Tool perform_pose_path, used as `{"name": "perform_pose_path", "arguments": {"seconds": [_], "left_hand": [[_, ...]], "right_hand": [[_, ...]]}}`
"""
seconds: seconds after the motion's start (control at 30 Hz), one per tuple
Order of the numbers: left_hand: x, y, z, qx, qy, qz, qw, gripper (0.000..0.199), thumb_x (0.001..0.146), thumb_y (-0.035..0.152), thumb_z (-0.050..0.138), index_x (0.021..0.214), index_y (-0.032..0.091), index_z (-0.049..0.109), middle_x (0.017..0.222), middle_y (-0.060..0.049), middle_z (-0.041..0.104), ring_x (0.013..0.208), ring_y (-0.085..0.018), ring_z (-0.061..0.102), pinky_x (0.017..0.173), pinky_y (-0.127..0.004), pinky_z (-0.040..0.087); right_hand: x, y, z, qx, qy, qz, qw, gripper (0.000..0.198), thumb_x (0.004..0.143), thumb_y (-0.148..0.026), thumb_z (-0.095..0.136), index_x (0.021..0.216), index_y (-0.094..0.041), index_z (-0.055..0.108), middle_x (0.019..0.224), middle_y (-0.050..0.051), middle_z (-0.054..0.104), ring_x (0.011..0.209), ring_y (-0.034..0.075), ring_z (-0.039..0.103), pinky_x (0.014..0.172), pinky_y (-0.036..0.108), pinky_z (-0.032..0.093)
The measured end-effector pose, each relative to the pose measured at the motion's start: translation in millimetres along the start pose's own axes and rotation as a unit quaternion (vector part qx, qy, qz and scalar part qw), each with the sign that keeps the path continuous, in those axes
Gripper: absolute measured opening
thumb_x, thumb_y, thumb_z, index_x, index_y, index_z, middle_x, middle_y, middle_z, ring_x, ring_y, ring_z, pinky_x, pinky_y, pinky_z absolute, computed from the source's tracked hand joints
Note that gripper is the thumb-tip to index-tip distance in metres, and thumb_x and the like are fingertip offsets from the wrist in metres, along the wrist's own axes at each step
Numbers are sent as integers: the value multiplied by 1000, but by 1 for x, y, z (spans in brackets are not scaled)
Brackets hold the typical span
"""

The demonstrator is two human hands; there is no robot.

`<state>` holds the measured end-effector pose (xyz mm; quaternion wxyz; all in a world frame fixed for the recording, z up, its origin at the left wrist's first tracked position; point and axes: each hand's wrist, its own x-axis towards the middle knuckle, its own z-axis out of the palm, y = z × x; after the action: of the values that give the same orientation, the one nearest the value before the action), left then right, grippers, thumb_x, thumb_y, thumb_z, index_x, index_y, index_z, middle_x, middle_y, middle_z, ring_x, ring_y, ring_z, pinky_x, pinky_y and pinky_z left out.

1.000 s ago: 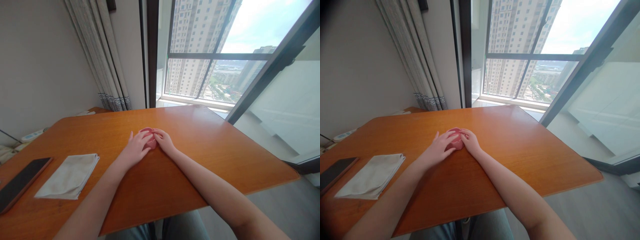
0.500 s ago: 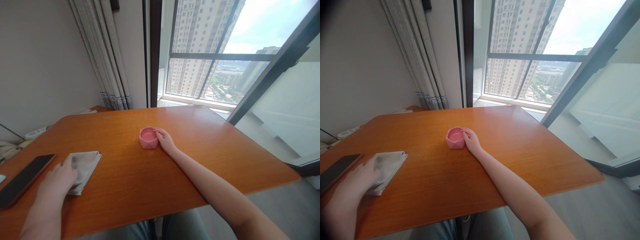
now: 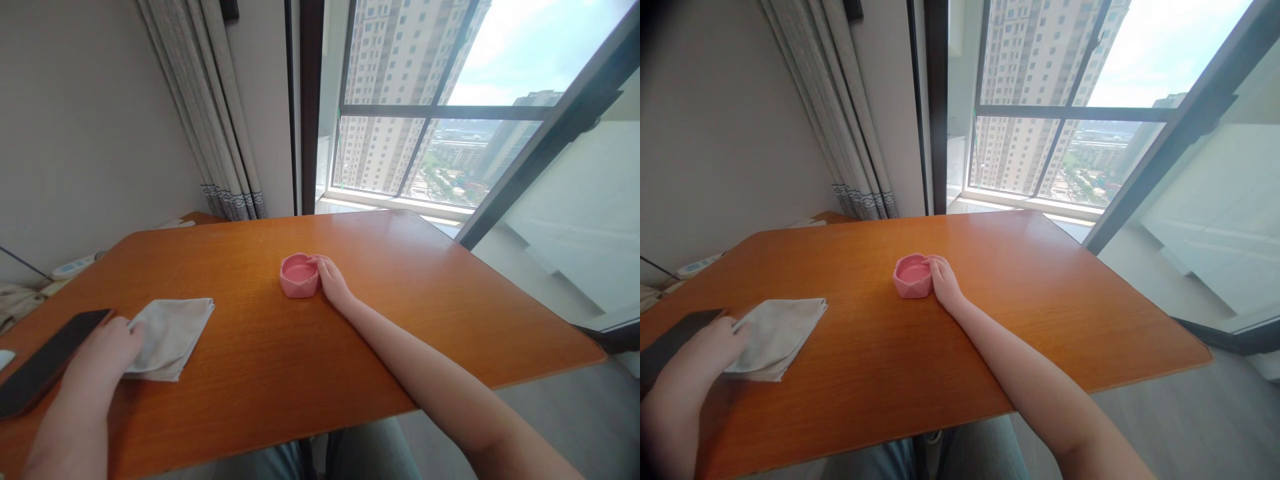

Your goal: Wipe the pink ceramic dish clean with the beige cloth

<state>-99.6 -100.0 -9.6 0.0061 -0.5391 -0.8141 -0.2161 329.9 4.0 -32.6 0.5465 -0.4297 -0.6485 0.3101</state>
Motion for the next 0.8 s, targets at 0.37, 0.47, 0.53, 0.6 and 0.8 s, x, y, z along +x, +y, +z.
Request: {"name": "perform_pose_path", "arguments": {"seconds": [0.37,0.47,0.53,0.6,0.8], "left_hand": [[-41,277,-33,-606,-136,51,782,17,81,34,53,80,17,51,69,1,50,58,-10,45,51,-19,35],[-40,316,-9,-674,-163,22,720,15,83,31,51,79,17,50,71,1,52,62,-10,48,56,-20,39],[-37,324,9,-659,-147,8,737,15,83,31,51,79,17,50,71,1,53,64,-11,49,58,-21,39],[-34,321,25,-622,-112,11,775,14,82,31,54,80,18,50,73,1,54,67,-12,51,59,-21,40],[-33,287,57,-558,-83,98,820,19,84,39,49,86,20,47,78,-1,57,72,-15,55,66,-26,44]], "right_hand": [[7,-53,-17,296,23,112,949,54,86,-64,35,108,-21,60,112,7,65,105,22,60,93,40,48],[12,-69,-24,464,-72,180,864,65,85,-71,27,113,-22,59,109,7,68,107,23,61,93,42,50],[14,-74,-29,512,-82,220,826,68,84,-73,26,114,-21,58,108,7,68,108,23,61,93,43,50],[15,-73,-34,519,-89,265,807,73,83,-75,23,111,-17,58,103,10,69,106,24,62,92,44,50],[15,-58,-26,411,-21,323,853,21,80,-29,59,97,-16,60,84,6,70,85,20,67,81,35,55]]}}
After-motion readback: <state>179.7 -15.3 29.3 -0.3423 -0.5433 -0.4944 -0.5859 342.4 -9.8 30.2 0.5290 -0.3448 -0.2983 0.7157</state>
